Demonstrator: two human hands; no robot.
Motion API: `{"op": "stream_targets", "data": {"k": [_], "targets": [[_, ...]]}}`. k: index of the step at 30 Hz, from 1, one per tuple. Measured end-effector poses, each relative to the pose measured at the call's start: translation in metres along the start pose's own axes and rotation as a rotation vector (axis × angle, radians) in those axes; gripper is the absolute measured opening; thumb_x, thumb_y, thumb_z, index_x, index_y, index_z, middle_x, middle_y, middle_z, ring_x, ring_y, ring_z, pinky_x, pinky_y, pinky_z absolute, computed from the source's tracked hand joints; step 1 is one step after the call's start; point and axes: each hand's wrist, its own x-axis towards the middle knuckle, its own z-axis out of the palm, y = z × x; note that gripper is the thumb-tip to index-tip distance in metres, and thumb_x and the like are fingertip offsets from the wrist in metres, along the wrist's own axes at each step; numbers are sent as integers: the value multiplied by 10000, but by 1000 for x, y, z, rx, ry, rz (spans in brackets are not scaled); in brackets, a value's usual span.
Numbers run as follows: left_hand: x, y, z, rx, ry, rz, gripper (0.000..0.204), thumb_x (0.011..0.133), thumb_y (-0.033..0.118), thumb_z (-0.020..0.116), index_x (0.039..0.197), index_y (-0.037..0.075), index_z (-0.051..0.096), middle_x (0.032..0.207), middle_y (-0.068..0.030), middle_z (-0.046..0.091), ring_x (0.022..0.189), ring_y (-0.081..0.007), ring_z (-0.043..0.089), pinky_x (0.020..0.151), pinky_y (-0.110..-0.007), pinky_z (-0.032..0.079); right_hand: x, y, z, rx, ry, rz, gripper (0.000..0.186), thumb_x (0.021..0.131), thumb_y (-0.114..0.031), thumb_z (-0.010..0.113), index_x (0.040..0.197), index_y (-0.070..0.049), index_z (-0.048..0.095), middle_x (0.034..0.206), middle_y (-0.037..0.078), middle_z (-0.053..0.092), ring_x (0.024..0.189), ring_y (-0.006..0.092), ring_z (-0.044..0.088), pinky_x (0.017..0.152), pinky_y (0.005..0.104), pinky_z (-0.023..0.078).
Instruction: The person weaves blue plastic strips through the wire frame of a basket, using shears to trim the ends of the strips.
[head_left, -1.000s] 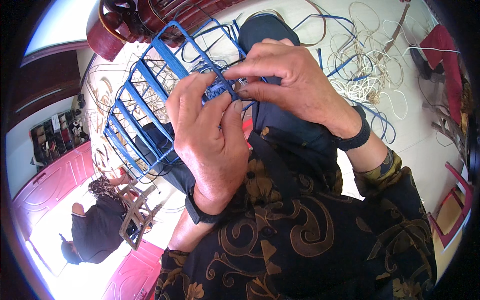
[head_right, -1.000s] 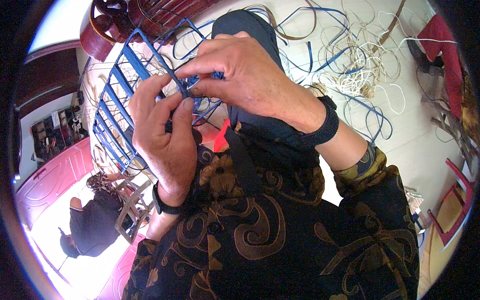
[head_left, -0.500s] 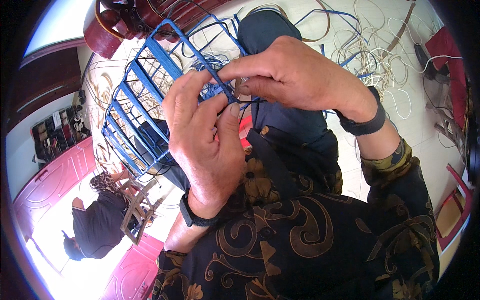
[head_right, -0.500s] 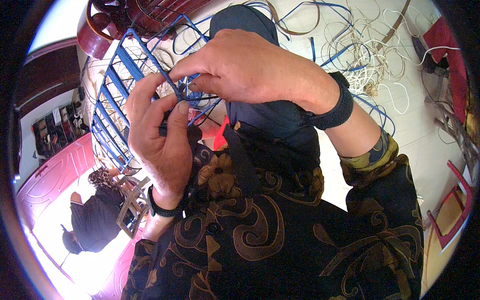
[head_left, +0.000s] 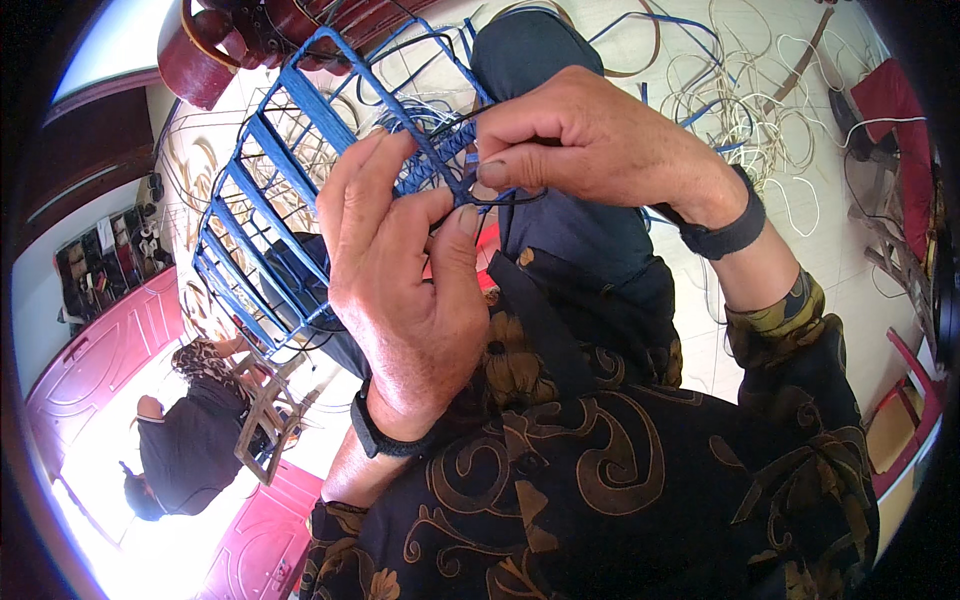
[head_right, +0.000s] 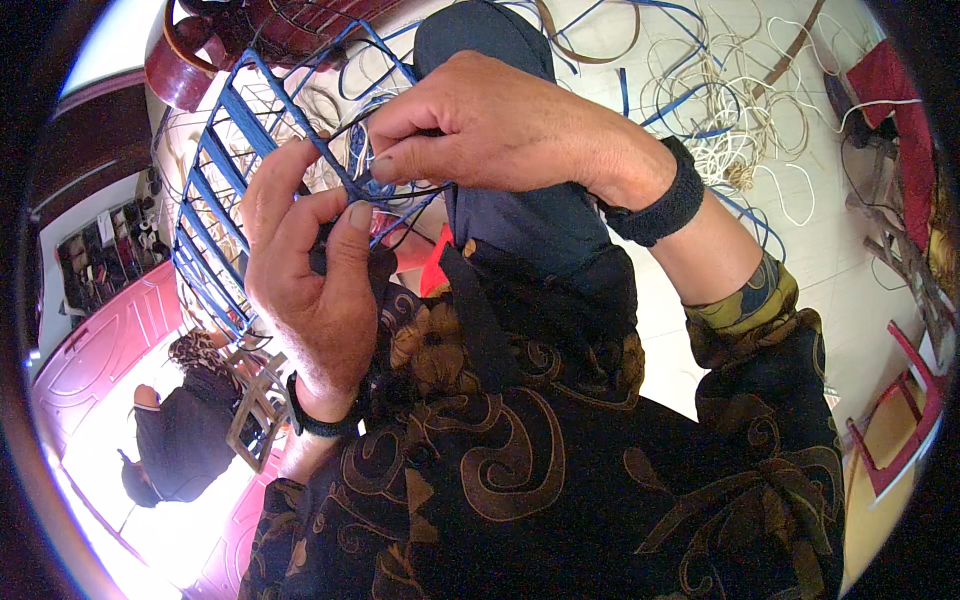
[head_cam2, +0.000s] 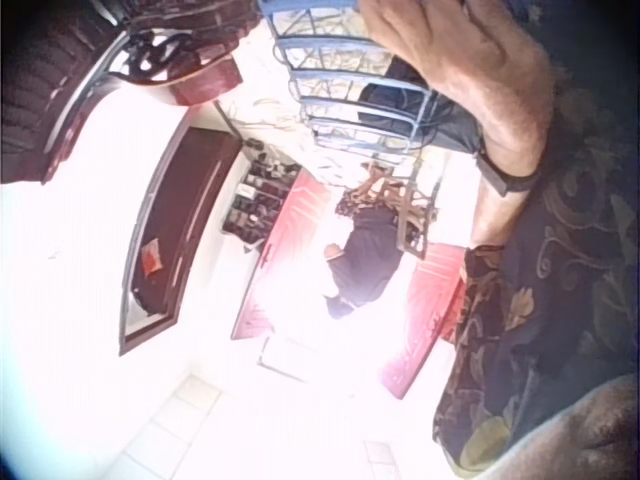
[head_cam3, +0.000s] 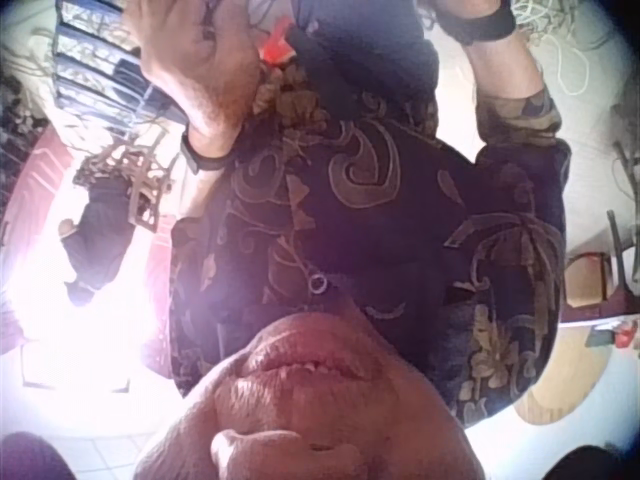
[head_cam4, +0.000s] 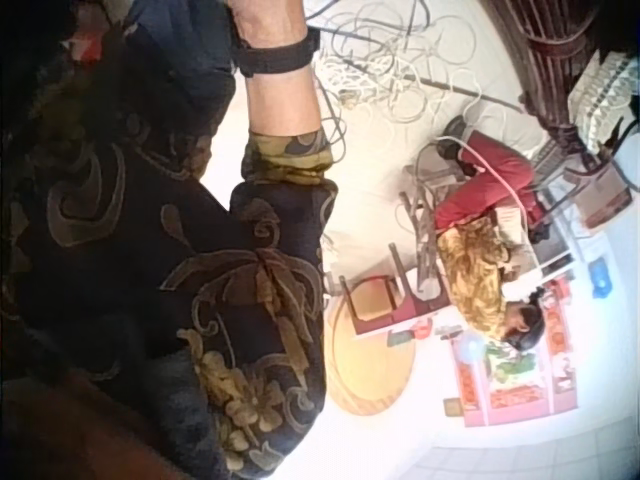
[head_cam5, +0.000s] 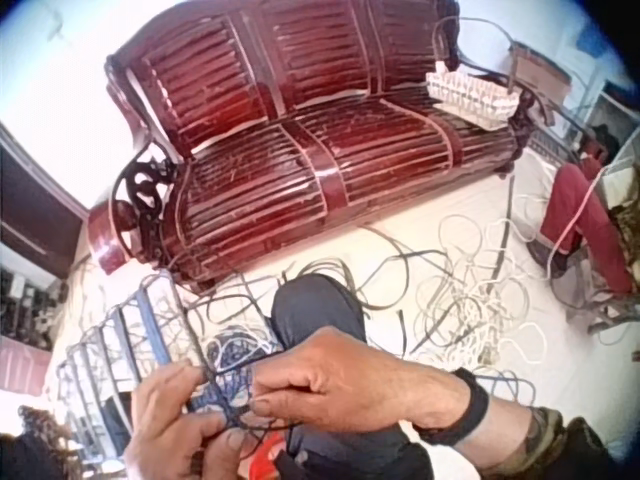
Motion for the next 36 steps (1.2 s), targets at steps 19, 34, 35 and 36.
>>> {"op": "stream_targets", "data": {"k": [19, 34, 35, 36], "targets": [[-3, -6, 11, 1, 125, 150, 163, 681, -52, 700, 838, -77, 660, 1091, -209, 640, 1072, -405, 585, 910, -466, 492, -31, -39, 17, -275, 247, -135, 124, 789, -22, 670, 735, -34, 559, 675, 122, 559, 635, 337, 598, 547, 402, 457], [-15, -17, 2, 3, 219, 225, 216, 707, -61, 704, 919, -60, 665, 1133, -200, 626, 1103, -415, 576, 928, -475, 482, -33, -42, 29, -319, 322, -50, 136, 852, -91, 691, 773, -3, 625, 625, 92, 532, 532, 216, 522, 496, 317, 388], [-17, -17, 4, 16, 239, 224, 212, 710, -62, 704, 920, -55, 668, 1129, -196, 629, 1097, -412, 579, 925, -472, 483, -33, -41, 31, -310, 329, -36, 138, 855, -94, 686, 771, -2, 626, 623, 92, 534, 530, 204, 518, 497, 314, 387], [-19, -17, 5, 26, 260, 229, 209, 714, -63, 704, 920, -50, 670, 1126, -192, 633, 1090, -409, 582, 922, -469, 483, -34, -40, 33, -300, 336, -22, 141, 857, -98, 680, 770, -1, 627, 621, 91, 535, 528, 193, 514, 497, 311, 385]]}}
